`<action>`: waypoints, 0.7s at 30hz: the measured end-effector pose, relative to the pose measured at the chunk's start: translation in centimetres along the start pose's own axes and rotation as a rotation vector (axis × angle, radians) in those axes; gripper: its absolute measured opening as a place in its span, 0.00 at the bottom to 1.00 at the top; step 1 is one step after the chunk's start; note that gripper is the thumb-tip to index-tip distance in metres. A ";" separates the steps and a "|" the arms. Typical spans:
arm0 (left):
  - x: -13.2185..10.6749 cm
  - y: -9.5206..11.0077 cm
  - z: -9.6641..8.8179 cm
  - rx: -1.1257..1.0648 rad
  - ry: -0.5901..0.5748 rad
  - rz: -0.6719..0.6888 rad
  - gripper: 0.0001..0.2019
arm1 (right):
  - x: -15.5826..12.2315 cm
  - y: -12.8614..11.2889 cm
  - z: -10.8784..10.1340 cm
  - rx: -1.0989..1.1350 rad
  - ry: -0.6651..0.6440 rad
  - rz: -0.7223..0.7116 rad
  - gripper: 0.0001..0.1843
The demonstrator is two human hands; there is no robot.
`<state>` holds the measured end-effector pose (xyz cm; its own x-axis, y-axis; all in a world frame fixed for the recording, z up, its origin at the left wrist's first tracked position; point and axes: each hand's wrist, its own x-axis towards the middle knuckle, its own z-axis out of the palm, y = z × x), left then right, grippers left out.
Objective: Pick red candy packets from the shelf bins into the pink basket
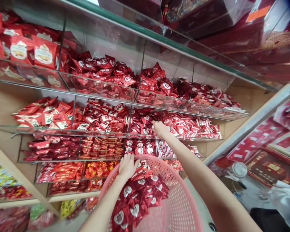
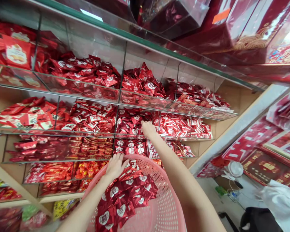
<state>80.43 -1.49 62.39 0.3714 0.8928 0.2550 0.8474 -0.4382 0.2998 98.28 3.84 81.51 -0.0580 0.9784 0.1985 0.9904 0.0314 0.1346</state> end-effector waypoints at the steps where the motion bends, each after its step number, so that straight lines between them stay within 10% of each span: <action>1: 0.0 0.0 0.0 0.001 0.001 -0.003 0.26 | 0.1 0.0 0.2 -0.001 -0.008 0.007 0.18; 16: 0.1 0.2 0.0 0.015 -0.004 -0.012 0.28 | 0.2 0.4 0.4 -0.004 -0.012 0.061 0.19; 21: 0.1 0.2 0.1 0.009 -0.005 -0.010 0.26 | -0.9 0.6 -0.6 0.155 0.181 0.009 0.20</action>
<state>80.62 -1.47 62.41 0.3649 0.8976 0.2472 0.8545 -0.4283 0.2941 98.87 2.85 82.00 -0.0569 0.9265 0.3720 0.9976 0.0678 -0.0162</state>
